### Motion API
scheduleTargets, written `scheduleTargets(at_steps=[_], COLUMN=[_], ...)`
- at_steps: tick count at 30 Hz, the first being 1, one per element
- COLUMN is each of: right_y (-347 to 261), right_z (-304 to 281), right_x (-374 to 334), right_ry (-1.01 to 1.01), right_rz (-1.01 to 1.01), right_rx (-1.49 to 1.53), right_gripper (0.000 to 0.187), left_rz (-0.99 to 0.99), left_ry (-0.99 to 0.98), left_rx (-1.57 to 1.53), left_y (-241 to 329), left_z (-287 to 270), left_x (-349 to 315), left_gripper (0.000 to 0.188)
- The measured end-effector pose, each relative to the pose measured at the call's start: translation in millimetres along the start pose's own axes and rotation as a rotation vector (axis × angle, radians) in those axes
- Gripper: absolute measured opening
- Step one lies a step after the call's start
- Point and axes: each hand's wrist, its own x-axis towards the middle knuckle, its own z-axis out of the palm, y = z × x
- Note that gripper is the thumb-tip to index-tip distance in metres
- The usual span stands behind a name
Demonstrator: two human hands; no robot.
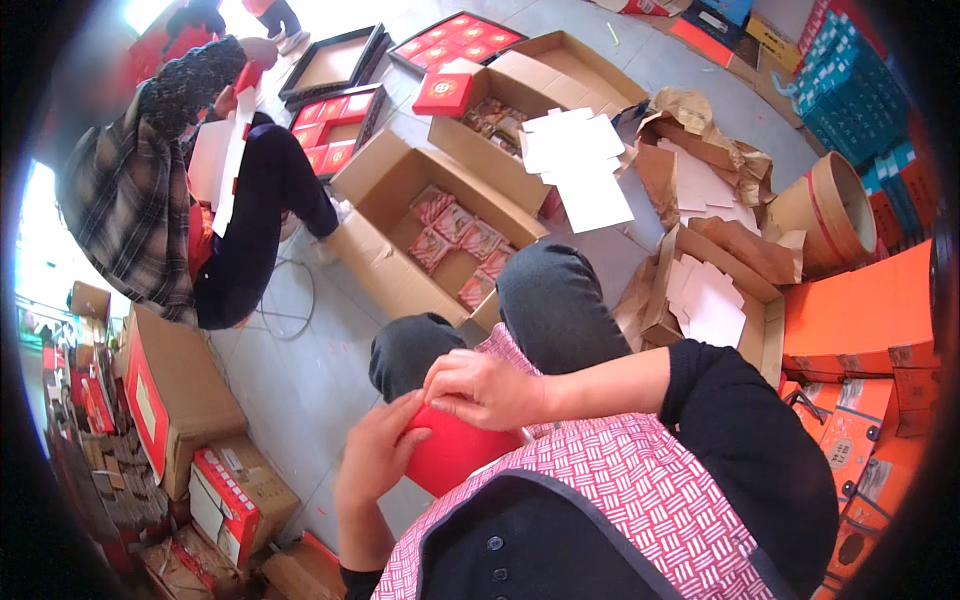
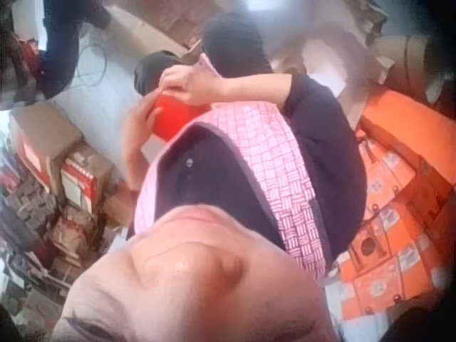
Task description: The person assembles small red and white cardboard boxes by folding flaps and tucking them into place. They repeatedly pick up flat pieces, fold them into box shapes, and place the finished boxes into a larger cardboard box nearby.
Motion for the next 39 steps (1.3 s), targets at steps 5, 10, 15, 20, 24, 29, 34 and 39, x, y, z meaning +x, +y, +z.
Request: scheduleTargets(at_steps=[5,10,15,20,24,29,34,39], right_y=[-3,4,102,279,370,461,479,414], right_z=[2,-28,-139,-137,-76,13,32,-3], right_x=[-8,31,113,128,105,120,179,174], right_ry=[0.114,0.099,0.105,-0.372,-0.375,-0.489,-0.738,-0.647], right_rz=[-0.146,-0.113,0.254,0.724,0.731,0.296,0.388,0.424], right_rx=[0.038,-0.014,-0.346,-0.681,-0.636,-1.005,-1.13,-0.968], right_gripper=[0.007,0.013,0.03,0.027,0.027,0.058,0.068,0.071], left_rz=[-0.04,-0.107,-0.43,-0.49,-0.52,-0.574,-0.591,-0.527], left_ry=[-0.161,-0.274,0.406,0.805,0.847,0.978,0.844,0.895], left_rx=[-0.18,0.023,-0.538,-1.119,-1.252,-1.342,-1.357,-1.48], left_y=[4,-1,-79,-159,-162,-155,-176,-162], left_z=[-7,-20,-58,-36,-51,-59,-62,-66], left_x=[5,30,72,123,149,159,137,143], left_gripper=[0.049,0.058,0.039,0.04,0.039,0.039,0.042,0.044])
